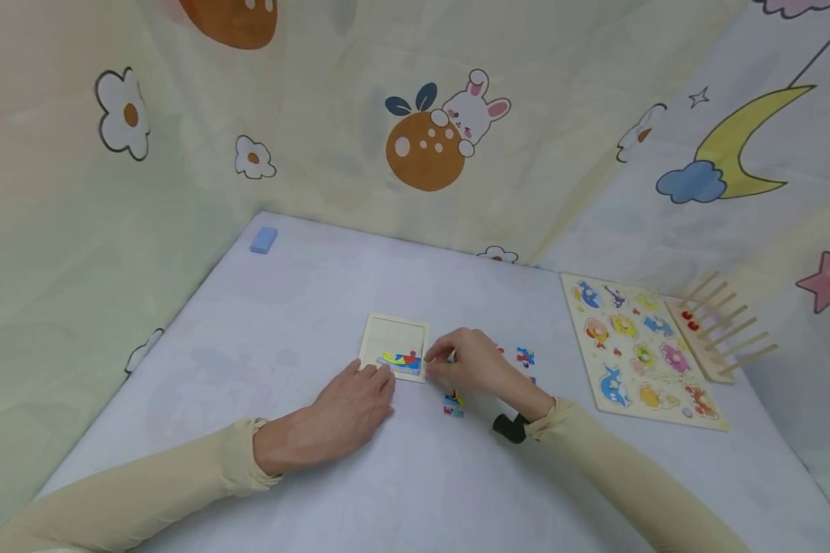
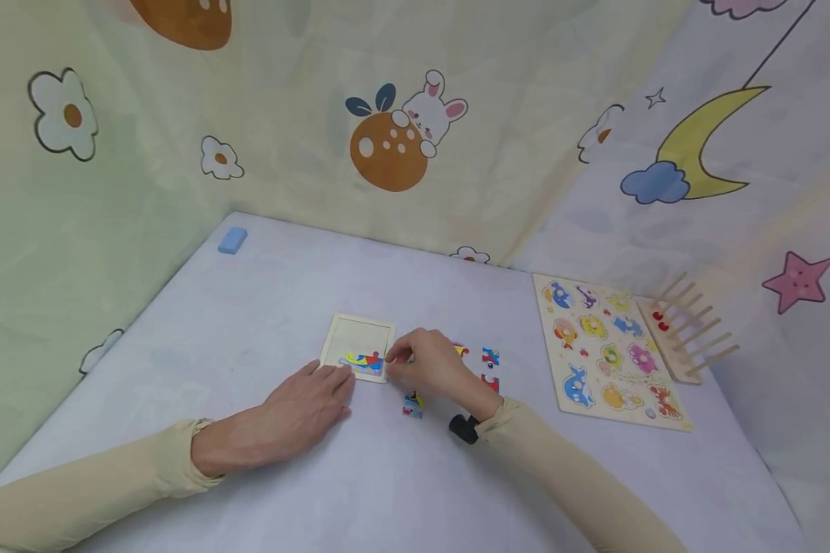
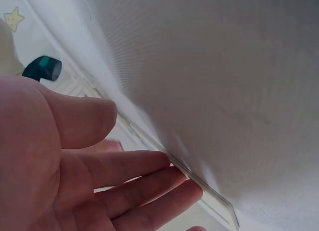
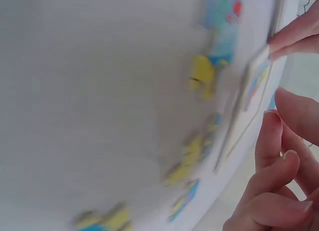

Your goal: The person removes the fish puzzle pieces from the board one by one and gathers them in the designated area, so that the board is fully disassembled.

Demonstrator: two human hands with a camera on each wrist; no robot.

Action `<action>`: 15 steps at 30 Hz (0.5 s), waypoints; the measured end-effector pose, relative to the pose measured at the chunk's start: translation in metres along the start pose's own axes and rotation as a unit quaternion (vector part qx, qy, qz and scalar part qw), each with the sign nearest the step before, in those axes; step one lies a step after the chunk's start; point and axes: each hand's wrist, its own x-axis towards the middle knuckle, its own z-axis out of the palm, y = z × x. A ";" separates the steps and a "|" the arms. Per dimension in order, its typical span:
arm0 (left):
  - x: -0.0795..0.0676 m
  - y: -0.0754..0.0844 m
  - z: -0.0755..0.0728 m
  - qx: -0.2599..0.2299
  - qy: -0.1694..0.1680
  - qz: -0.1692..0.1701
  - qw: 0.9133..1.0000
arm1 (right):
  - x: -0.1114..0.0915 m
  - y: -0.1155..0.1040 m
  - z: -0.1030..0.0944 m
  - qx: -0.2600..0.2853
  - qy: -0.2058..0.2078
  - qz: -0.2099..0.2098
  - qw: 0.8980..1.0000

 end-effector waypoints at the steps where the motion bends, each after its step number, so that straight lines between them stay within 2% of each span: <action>1: 0.001 0.000 0.001 0.000 0.004 0.000 1.000 | 0.005 -0.003 0.000 0.000 0.001 -0.003 1.000; 6: 0.005 0.002 0.003 -0.005 0.004 -0.009 1.000 | 0.026 -0.017 -0.001 0.001 0.004 -0.012 1.000; 9: 0.008 0.003 0.004 -0.014 -0.013 -0.014 1.000 | 0.036 -0.023 0.000 -0.004 0.000 -0.012 1.000; 15: 0.012 0.007 0.003 -0.010 -0.026 -0.019 0.999 | 0.049 -0.032 0.003 -0.014 -0.032 -0.002 0.999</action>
